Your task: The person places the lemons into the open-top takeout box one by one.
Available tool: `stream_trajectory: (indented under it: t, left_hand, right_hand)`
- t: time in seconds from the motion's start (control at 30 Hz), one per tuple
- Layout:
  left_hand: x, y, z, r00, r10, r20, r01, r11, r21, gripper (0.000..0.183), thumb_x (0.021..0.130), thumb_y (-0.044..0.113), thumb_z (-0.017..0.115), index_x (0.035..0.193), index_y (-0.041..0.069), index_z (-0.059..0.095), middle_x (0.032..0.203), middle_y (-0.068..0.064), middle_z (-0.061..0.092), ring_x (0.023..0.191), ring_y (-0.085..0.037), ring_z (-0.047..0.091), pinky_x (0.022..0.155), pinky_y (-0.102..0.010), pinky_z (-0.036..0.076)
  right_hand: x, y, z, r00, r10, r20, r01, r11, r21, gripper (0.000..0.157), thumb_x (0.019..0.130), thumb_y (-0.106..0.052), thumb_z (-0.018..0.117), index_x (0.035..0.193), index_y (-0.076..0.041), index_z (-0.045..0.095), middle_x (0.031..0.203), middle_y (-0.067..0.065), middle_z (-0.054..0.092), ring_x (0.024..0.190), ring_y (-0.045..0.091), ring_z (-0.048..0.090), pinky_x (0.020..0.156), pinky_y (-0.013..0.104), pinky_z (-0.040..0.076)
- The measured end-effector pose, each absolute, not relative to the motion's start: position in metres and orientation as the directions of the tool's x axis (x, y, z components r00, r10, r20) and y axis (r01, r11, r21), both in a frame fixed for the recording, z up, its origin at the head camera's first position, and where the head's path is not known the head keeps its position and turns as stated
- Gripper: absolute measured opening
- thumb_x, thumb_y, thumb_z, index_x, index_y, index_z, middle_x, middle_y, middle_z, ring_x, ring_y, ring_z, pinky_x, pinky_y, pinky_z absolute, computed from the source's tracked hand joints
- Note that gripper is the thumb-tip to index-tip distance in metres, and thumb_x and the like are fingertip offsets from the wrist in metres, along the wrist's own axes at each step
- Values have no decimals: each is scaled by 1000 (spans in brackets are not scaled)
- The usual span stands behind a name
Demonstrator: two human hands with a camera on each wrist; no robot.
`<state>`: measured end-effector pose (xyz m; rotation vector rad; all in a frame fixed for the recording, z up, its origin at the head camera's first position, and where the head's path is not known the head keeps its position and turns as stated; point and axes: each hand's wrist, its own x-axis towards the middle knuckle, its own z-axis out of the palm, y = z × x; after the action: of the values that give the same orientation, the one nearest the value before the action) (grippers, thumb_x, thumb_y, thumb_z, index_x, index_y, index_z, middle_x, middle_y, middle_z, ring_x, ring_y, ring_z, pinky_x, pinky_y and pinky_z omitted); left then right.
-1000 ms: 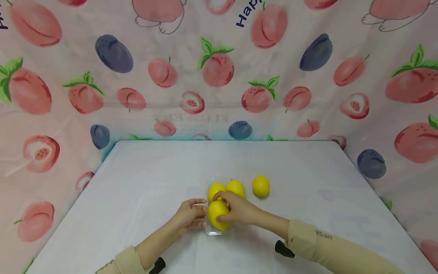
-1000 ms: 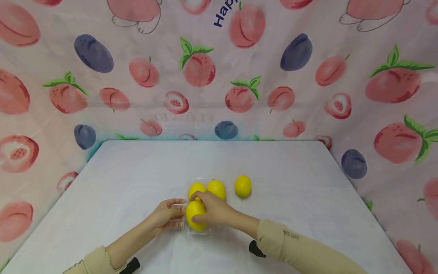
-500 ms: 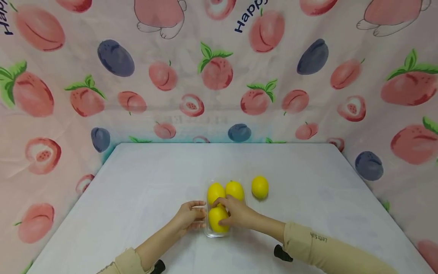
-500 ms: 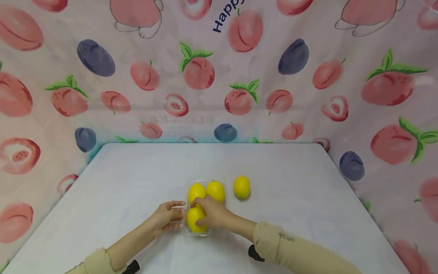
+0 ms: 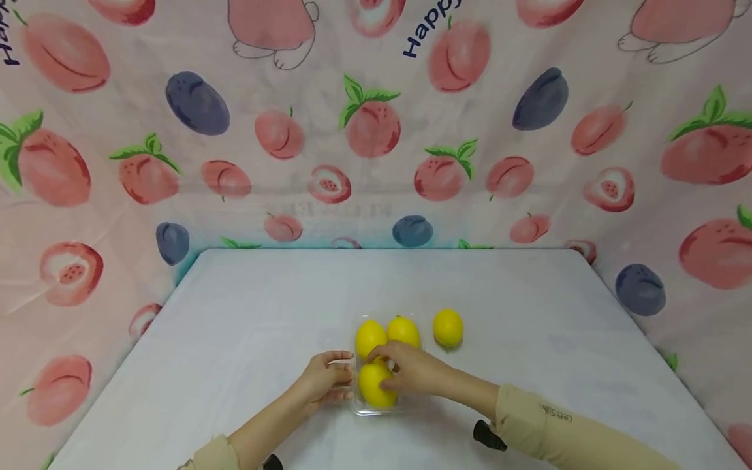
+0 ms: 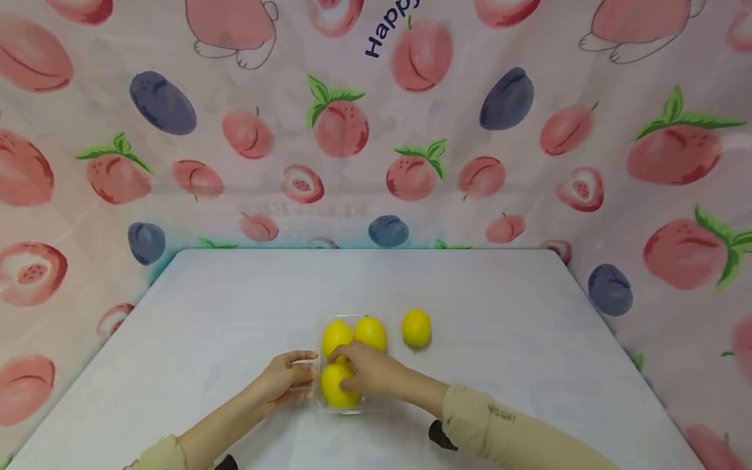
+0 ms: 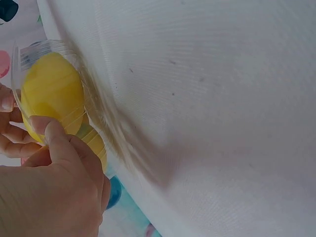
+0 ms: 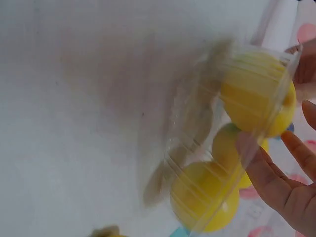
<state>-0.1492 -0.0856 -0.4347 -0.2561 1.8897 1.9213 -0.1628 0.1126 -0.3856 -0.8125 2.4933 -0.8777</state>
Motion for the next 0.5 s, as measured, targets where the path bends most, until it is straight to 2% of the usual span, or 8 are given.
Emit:
stream_trajectory:
  t: [0.3,0.5]
  left_hand:
    - [-149,-84,-431,-891,168,-421,-423,24,906,38,86,-3,57,122,-5,45,86,-6,56,68,-12,54,57,-22,57]
    - [-150,-85,-431,-886,168,-433,-435,22,900,37,87,-4,56,122,-5,45,83,-4,56,66,-11,55,56,-23,57]
  right_hand:
    - [-185,154,-371,-826,-564,-11,-430,641,-635,28,85,-11,67,111,-1,61,96,15,64,79,20,61,71,28,57]
    - [-195,181,-369,-891,-454,5,-350,681,-644,25,87,-10,65,110,-3,61,98,16,62,83,24,60,76,35,56]
